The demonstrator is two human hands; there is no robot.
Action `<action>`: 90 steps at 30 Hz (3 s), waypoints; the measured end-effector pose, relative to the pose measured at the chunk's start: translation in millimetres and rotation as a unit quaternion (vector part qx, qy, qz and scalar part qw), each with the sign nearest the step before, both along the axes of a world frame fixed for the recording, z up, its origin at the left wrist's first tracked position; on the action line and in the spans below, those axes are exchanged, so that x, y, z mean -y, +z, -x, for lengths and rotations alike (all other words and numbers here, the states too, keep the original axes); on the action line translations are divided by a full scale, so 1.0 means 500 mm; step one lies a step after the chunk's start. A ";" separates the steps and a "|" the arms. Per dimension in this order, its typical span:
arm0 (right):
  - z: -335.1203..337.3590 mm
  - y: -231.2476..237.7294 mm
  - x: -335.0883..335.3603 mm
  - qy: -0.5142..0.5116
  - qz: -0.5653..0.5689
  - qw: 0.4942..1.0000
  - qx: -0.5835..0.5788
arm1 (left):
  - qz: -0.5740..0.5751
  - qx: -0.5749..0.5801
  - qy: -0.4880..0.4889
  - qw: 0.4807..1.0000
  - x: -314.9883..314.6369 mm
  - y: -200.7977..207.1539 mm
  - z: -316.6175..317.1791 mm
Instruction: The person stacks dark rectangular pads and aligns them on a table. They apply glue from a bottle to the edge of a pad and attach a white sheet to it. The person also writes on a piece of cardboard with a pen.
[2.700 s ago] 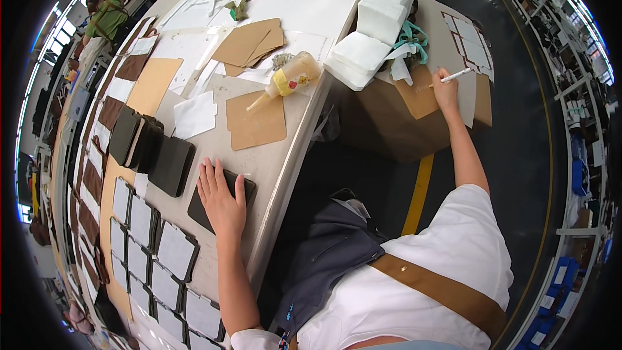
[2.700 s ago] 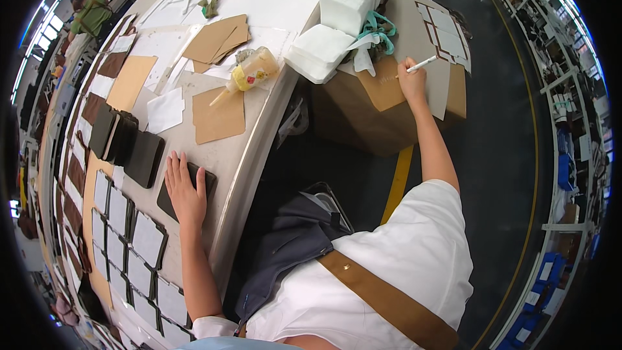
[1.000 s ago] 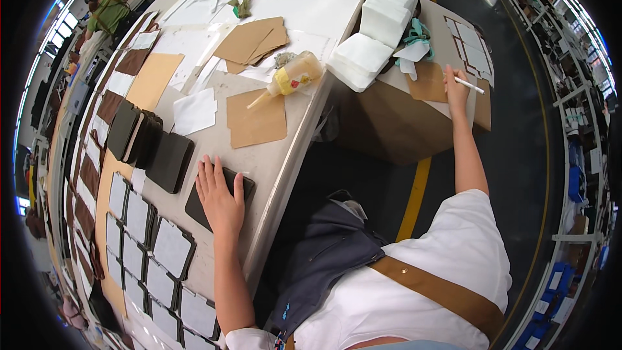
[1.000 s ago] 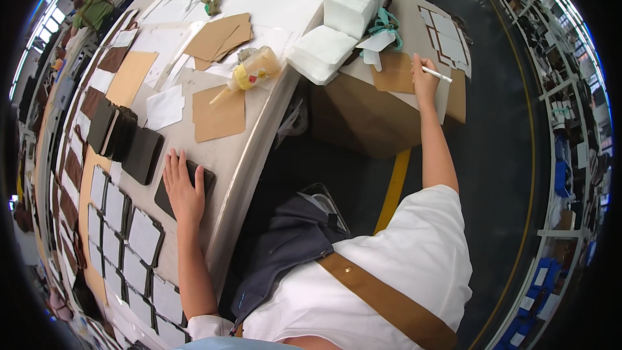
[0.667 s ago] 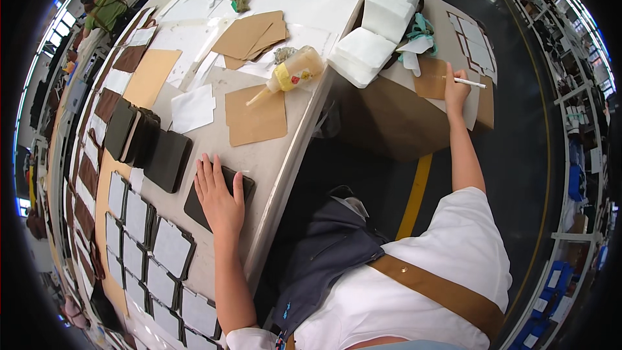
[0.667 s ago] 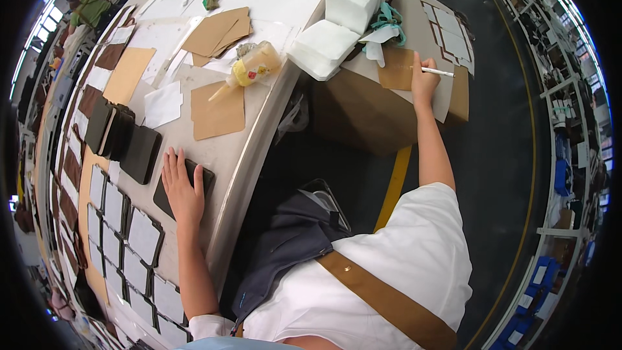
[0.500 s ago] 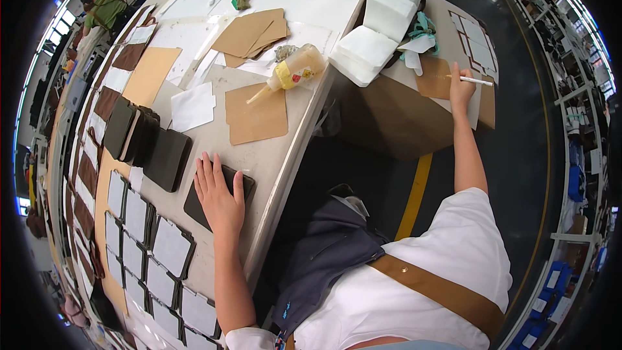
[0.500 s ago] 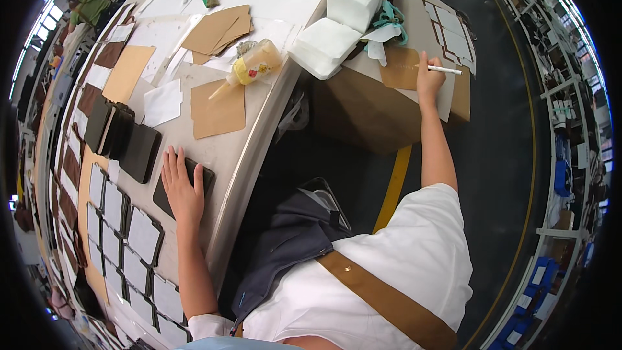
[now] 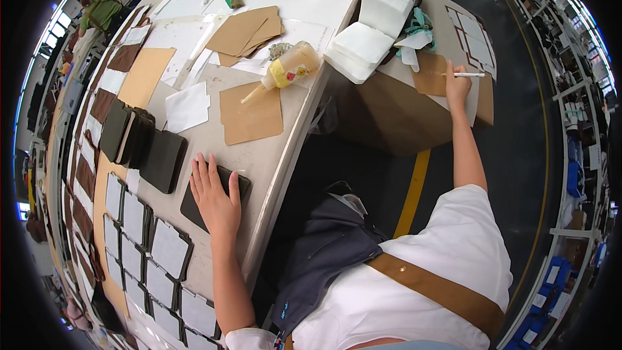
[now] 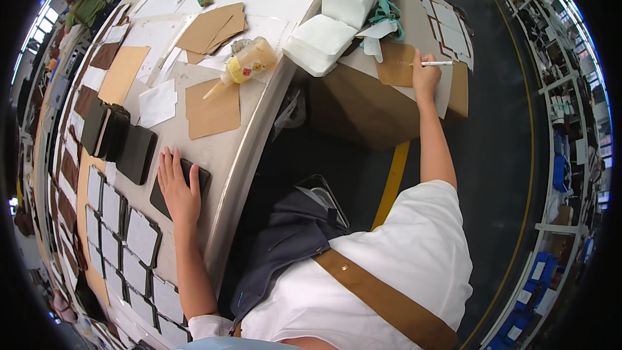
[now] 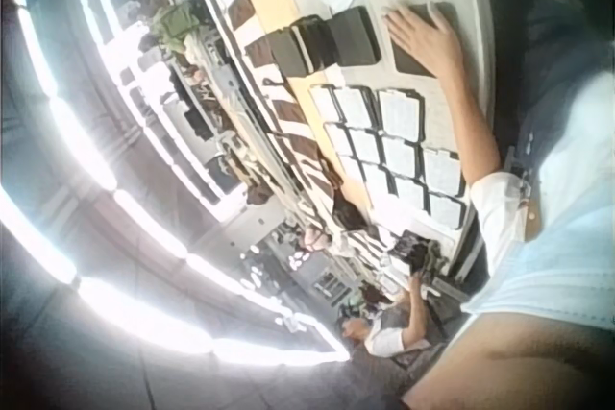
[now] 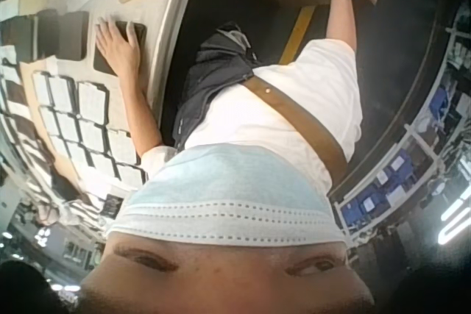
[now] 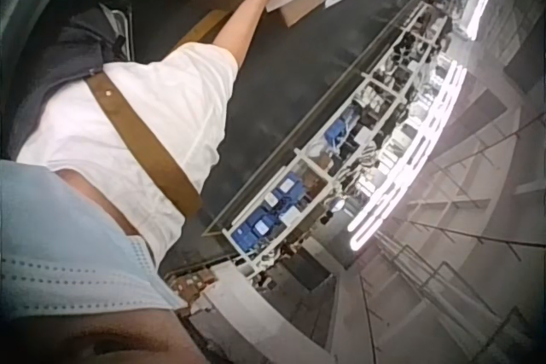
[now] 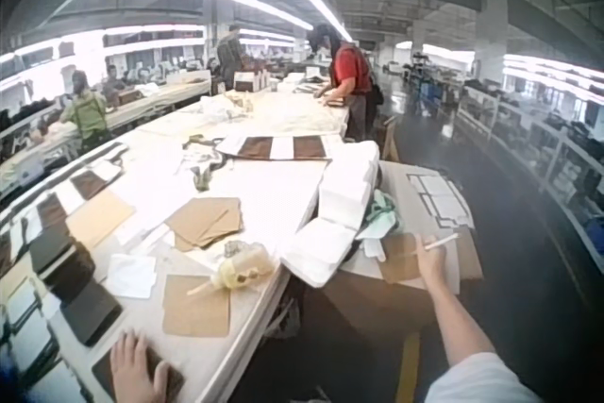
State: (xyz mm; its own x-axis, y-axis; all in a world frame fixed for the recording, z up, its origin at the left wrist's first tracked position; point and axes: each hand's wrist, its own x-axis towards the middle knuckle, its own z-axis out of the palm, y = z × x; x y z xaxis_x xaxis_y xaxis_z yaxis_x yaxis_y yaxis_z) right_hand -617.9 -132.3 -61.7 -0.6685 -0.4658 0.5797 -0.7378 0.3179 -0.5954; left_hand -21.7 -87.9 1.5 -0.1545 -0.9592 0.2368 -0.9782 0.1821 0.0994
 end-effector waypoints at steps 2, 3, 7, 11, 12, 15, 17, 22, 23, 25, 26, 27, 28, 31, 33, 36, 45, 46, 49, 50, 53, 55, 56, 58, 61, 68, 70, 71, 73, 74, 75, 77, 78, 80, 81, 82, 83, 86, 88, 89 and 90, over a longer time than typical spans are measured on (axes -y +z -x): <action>-0.004 0.004 -0.002 -0.006 -0.015 1.000 -0.014 | 0.002 0.001 0.000 1.000 -0.001 -0.002 -0.001; -0.005 0.005 -0.002 -0.005 -0.014 1.000 -0.011 | 0.003 0.001 -0.001 1.000 -0.001 -0.001 -0.001; -0.004 0.006 -0.003 -0.005 -0.018 1.000 -0.012 | 0.006 -0.002 -0.005 1.000 -0.001 -0.001 0.000; -0.010 0.011 -0.004 0.007 -0.023 1.000 0.006 | 0.004 -0.005 -0.004 1.000 -0.001 0.001 0.001; -0.006 0.008 -0.003 0.008 -0.020 1.000 0.007 | 0.004 -0.003 -0.003 1.000 -0.001 0.001 0.001; 0.014 -0.005 -0.003 0.028 0.018 0.998 0.058 | 0.003 -0.001 -0.002 1.000 0.000 0.000 0.001; 0.024 -0.008 -0.005 0.061 0.079 0.983 0.153 | 0.003 -0.004 -0.001 1.000 0.000 -0.001 0.000; 0.047 -0.005 -0.005 0.086 0.062 0.991 0.087 | 0.001 -0.001 -0.002 1.000 0.000 0.001 -0.001; 0.050 -0.008 -0.002 0.089 0.048 0.992 0.069 | 0.002 0.001 -0.002 1.000 0.000 0.000 -0.001; 0.056 -0.012 -0.002 0.091 0.051 0.991 0.082 | 0.001 0.000 -0.003 1.000 0.001 -0.001 0.000; 0.056 -0.014 -0.002 0.092 0.052 0.990 0.090 | 0.001 0.000 -0.002 1.000 0.001 0.000 0.000; 0.055 -0.016 -0.002 0.089 0.041 0.992 0.080 | 0.001 0.000 -0.002 1.000 0.001 0.000 0.000; 0.055 -0.018 -0.002 0.086 0.031 0.993 0.070 | 0.000 -0.001 -0.001 1.000 0.001 0.000 -0.001; 0.045 -0.008 -0.002 0.088 0.019 0.994 0.060 | -0.001 -0.001 0.001 1.000 0.000 0.001 -0.001; 0.036 -0.003 -0.002 0.093 0.020 0.993 0.067 | -0.001 -0.001 0.001 1.000 -0.001 0.000 -0.001; 0.033 -0.002 -0.001 0.095 0.020 0.993 0.060 | 0.000 -0.003 -0.001 1.000 0.000 0.001 0.000; 0.053 -0.017 -0.002 0.095 0.001 0.995 0.006 | -0.002 0.002 0.002 1.000 0.000 0.003 0.001; 0.053 -0.018 -0.001 0.097 0.002 0.995 0.003 | -0.002 0.002 0.003 1.000 0.000 0.002 0.001; 0.055 -0.019 -0.003 0.099 0.004 0.995 0.006 | -0.002 0.001 0.002 1.000 0.000 0.001 0.001; 0.054 -0.018 -0.003 0.100 0.004 0.995 0.009 | -0.002 -0.001 0.003 1.000 0.000 0.001 0.001; 0.050 -0.015 -0.003 0.103 0.006 0.994 0.020 | -0.005 0.001 0.005 1.000 -0.001 0.001 0.000; 0.052 -0.016 -0.001 0.103 0.005 0.995 0.017 | -0.007 0.002 0.005 1.000 -0.002 0.002 0.001; 0.050 -0.016 0.000 0.103 0.005 0.995 0.017 | -0.008 0.003 0.006 1.000 -0.004 0.004 0.000; 0.049 -0.016 0.005 0.108 0.006 0.994 0.011 | 0.005 -0.010 0.007 1.000 -0.006 0.002 -0.003; 0.062 -0.019 0.000 0.108 0.000 0.994 0.024 | 0.050 -0.009 -0.001 0.999 0.002 0.000 -0.011; 0.053 -0.003 -0.020 0.093 -0.027 0.994 0.042 | 0.012 -0.112 -0.205 0.972 0.035 0.133 0.198; 0.038 0.002 -0.007 0.103 -0.029 0.993 0.055 | -0.038 -0.184 -0.349 0.918 0.055 0.135 0.323; 0.032 0.006 -0.005 0.103 -0.031 0.993 0.058 | -0.057 -0.175 -0.413 0.892 0.072 0.120 0.380; 0.017 0.013 -0.001 0.110 -0.024 0.991 0.075 | -0.063 -0.185 -0.480 0.855 0.092 0.069 0.490; 0.012 0.016 -0.002 0.113 -0.023 0.990 0.082 | -0.059 -0.172 -0.499 0.847 0.103 0.051 0.537; 0.011 0.021 -0.006 0.110 -0.030 0.990 0.086 | -0.056 -0.159 -0.518 0.839 0.113 0.035 0.580; 0.012 0.026 -0.014 0.109 -0.042 0.989 0.094 | -0.037 -0.136 -0.527 0.838 0.133 0.010 0.648; 0.018 0.020 -0.017 0.116 -0.032 0.988 0.094 | -0.027 -0.124 -0.530 0.838 0.141 -0.001 0.672; 0.024 0.014 -0.018 0.133 -0.013 0.987 0.094 | -0.017 -0.100 -0.532 0.840 0.150 -0.022 0.704; 0.020 0.015 -0.017 0.132 -0.014 0.986 0.100 | -0.011 -0.089 -0.532 0.842 0.155 -0.033 0.715; 0.012 0.018 -0.016 0.133 -0.016 0.985 0.107 | -0.013 -0.078 -0.522 0.850 0.162 -0.044 0.719; 0.009 0.020 -0.020 0.128 -0.020 0.985 0.113 | -0.016 -0.067 -0.516 0.854 0.167 -0.056 0.723; 0.018 0.015 -0.024 0.140 -0.015 0.984 0.113 | -0.027 -0.072 -0.505 0.860 0.175 -0.074 0.733; 0.016 0.014 -0.027 0.141 -0.011 0.981 0.132 | -0.035 -0.077 -0.500 0.862 0.174 -0.074 0.740; 0.017 0.016 -0.026 0.143 -0.007 0.980 0.139 | -0.030 -0.069 -0.498 0.864 0.175 -0.074 0.743; 0.017 0.016 -0.026 0.144 -0.010 0.980 0.139 | -0.026 -0.061 -0.496 0.866 0.176 -0.075 0.746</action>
